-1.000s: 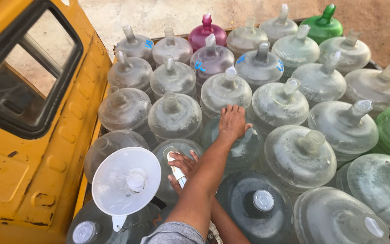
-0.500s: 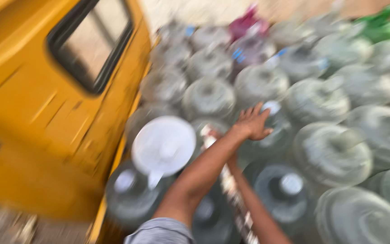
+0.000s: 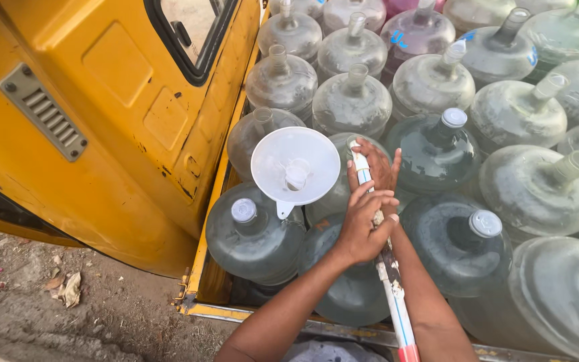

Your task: The person fills large plastic water bottles with water using a hose and a funnel. They place the funnel into a bottle, insert the hose, and then remove the funnel and hose after filling. The person then caps the filled bottle and repeats the process with another bottle.

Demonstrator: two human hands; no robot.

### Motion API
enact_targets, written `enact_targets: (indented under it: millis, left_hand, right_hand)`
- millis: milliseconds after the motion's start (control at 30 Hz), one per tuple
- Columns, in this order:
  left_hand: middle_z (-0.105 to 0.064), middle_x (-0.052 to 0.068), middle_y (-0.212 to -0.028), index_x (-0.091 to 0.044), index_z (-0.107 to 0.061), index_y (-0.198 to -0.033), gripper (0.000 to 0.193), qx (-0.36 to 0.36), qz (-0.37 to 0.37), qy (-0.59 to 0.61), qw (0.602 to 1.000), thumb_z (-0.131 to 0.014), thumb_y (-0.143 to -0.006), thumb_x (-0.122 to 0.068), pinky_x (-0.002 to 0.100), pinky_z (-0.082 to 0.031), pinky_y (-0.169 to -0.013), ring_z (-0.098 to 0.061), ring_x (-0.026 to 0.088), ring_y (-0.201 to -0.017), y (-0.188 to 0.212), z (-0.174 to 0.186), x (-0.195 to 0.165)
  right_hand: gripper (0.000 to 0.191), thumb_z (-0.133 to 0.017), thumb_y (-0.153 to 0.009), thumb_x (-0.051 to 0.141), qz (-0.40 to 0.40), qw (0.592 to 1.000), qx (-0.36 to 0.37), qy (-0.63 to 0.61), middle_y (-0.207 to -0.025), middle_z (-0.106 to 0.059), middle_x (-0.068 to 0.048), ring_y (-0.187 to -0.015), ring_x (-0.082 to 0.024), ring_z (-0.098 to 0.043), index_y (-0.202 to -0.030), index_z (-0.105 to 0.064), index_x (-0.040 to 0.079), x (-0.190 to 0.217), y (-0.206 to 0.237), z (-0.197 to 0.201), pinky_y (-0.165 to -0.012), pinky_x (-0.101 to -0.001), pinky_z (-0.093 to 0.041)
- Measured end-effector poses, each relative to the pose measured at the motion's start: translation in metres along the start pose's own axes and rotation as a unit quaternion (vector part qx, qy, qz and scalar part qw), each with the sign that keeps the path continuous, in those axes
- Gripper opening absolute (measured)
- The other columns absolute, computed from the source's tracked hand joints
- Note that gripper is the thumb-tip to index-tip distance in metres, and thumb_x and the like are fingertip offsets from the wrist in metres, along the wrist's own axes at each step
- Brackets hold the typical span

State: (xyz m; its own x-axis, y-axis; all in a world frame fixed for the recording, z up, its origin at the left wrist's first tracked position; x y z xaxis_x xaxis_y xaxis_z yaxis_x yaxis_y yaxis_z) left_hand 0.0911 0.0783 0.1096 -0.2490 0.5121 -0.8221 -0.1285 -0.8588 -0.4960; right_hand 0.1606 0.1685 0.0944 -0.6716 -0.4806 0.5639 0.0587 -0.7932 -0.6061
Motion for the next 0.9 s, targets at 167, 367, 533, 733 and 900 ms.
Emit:
enact_targets:
  millis: [167,367,533,733,900]
  left_hand:
    - [-0.070,0.011,-0.126,-0.007,-0.068,-0.113,0.030,0.009,-0.009,0.005,1.000,-0.058,-0.085,-0.011,0.047,-0.026,-0.128,-0.048,0.035,-0.143,0.005,-0.002,0.007]
    - [-0.069,0.012,-0.122,-0.007,-0.067,-0.114,0.030,0.024,-0.039,0.006,0.999,-0.059,-0.085,-0.011,0.047,-0.030,-0.124,-0.048,0.037,-0.140,0.002,-0.002,0.008]
    - [-0.072,0.010,-0.123,-0.011,-0.069,-0.116,0.031,-0.005,-0.001,0.083,0.997,-0.054,-0.090,-0.004,0.046,-0.031,-0.125,-0.052,0.034,-0.139,0.001,-0.006,0.024]
    - [-0.059,0.006,-0.146,-0.019,-0.060,-0.142,0.055,0.013,-0.022,-0.218,0.976,-0.060,-0.089,-0.002,0.052,-0.030,-0.120,-0.044,0.031,-0.147,-0.054,0.033,0.054]
    - [-0.025,0.018,-0.161,-0.020,-0.040,-0.151,0.104,0.295,-0.063,-0.269,0.915,-0.080,-0.056,-0.010,0.063,-0.012,-0.118,-0.013,0.042,-0.151,-0.097,0.033,0.060]
  right_hand:
    - [0.030,-0.068,-0.095,0.030,-0.013,0.999,0.010,0.043,-0.137,-0.068,0.003,-0.129,-0.023,-0.061,-0.122,-0.062,0.018,-0.001,-0.001,0.000,-0.123,-0.0631,-0.008]
    - [0.032,-0.066,-0.098,0.032,0.022,0.999,-0.014,0.043,-0.139,-0.065,0.003,-0.127,-0.022,-0.063,-0.127,-0.061,0.018,0.001,0.003,0.003,-0.123,-0.0608,-0.020]
    - [0.034,-0.066,-0.095,0.033,0.006,0.998,0.009,0.058,-0.142,-0.065,0.003,-0.122,-0.021,-0.065,-0.125,-0.061,0.018,-0.022,0.003,-0.006,-0.120,-0.0591,-0.025]
    - [0.040,-0.060,-0.095,0.033,-0.004,0.996,0.052,0.077,-0.146,-0.065,0.001,-0.124,-0.022,-0.065,-0.133,-0.061,0.021,-0.059,0.006,-0.019,-0.123,-0.0569,-0.026]
    - [0.058,-0.062,-0.090,0.035,0.051,0.994,0.033,0.089,-0.135,-0.064,-0.015,-0.124,-0.036,-0.060,-0.140,-0.052,0.008,-0.070,0.010,-0.024,-0.116,-0.0557,-0.029]
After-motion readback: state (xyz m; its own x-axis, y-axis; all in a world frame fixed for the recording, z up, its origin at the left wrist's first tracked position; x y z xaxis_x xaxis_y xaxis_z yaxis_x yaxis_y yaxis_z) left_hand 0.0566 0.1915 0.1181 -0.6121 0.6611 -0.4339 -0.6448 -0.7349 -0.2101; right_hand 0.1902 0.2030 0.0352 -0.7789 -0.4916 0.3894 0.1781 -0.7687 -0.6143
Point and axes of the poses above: each hand's wrist, its own y-axis away from the middle knuckle, its own z-axis out of the back of the hand, x = y × z, the point moved 3 cm from there along -y, towards the middle knuckle
